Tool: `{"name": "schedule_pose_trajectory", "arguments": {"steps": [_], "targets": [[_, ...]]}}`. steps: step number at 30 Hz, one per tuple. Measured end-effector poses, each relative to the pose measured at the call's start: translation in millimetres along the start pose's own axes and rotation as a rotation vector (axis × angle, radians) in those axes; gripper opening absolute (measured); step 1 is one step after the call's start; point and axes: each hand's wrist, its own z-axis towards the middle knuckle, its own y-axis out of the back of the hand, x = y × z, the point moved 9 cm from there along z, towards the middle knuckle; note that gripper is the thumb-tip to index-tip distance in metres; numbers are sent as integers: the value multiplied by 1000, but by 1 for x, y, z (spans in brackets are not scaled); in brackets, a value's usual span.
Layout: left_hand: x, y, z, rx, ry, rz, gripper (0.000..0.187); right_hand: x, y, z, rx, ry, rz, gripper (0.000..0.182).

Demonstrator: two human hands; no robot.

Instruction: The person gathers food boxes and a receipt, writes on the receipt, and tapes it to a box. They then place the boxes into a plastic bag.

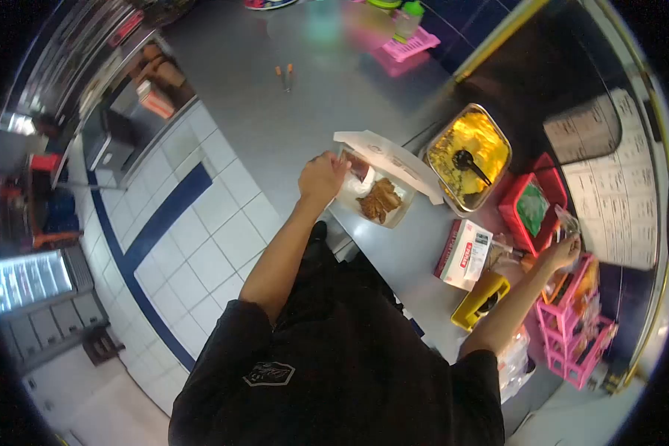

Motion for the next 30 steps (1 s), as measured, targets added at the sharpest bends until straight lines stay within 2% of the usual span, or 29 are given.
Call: {"name": "schedule_pose_trajectory", "arguments": {"steps": [1,3,4,5,7,9,10,11,12,13,14,15,16,18,19,20,21,23,24,25,26,27,28,29,30], "targets": [[-2,-7,1,39,-18,11,38,47,2,-41,-29,-75,73,31],[-9,-21,4,99,-65,26,36,83,6,-97,68,687,-768,20],[-21,-30,3,143,-193,-50,34,70,13,-114,242,199,-212,20],[-34,-36,1,187,-315,-126,31,67,-8,-166,380,-284,363,20],[-43,-50,7,268,-265,-14,31,94,-38,-260,472,-540,412,19],[-41,-51,9,329,-218,103,30,103,-73,-344,693,-799,449,19],[-46,-39,12,239,-272,158,32,100,-89,-376,762,-796,472,19],[-51,-25,15,149,-331,213,34,115,-112,-404,847,-900,454,16],[-52,-14,15,159,-355,226,34,116,-130,-427,859,-982,470,19],[-53,6,13,146,-395,47,32,109,-147,-438,828,-990,483,19],[-49,23,10,137,-426,-135,30,103,-164,-446,895,-864,375,22],[-39,30,8,150,-442,-126,30,102,-173,-450,962,-736,264,25],[-28,40,7,142,-459,-177,33,102,-170,-451,945,-737,272,25],[-23,57,-3,133,-490,-227,37,113,-150,-428,829,-349,-66,32],[-24,58,-13,235,-443,-291,38,114,-141,-423,814,-348,-65,32],[-23,53,-26,345,-393,-353,38,114,-138,-439,1044,-456,-23,37],[-24,44,-38,367,-408,-354,38,117,-131,-459,1267,-569,20,42],[-47,11,-78,644,-503,-674,42,127,-106,-494,1424,-907,277,52],[-56,-1,-96,713,-485,-705,44,128,-94,-504,1352,-994,436,57],[-69,-11,-114,791,-467,-738,45,129,-82,-508,1174,-1094,574,51],[-68,-31,-126,843,-481,-643,53,131,-75,-501,995,-1091,546,42],[-74,-47,-141,908,-501,-654,53,132,-62,-492,820,-1081,513,35],[-73,-59,-146,846,-419,-695,56,122,-44,-488,756,-1073,492,35],[-74,-68,-151,777,-336,-731,59,108,-27,-482,758,-959,371,27],[-78,-78,-160,799,-326,-662,67,102,-10,-473,763,-849,248,19]]}}
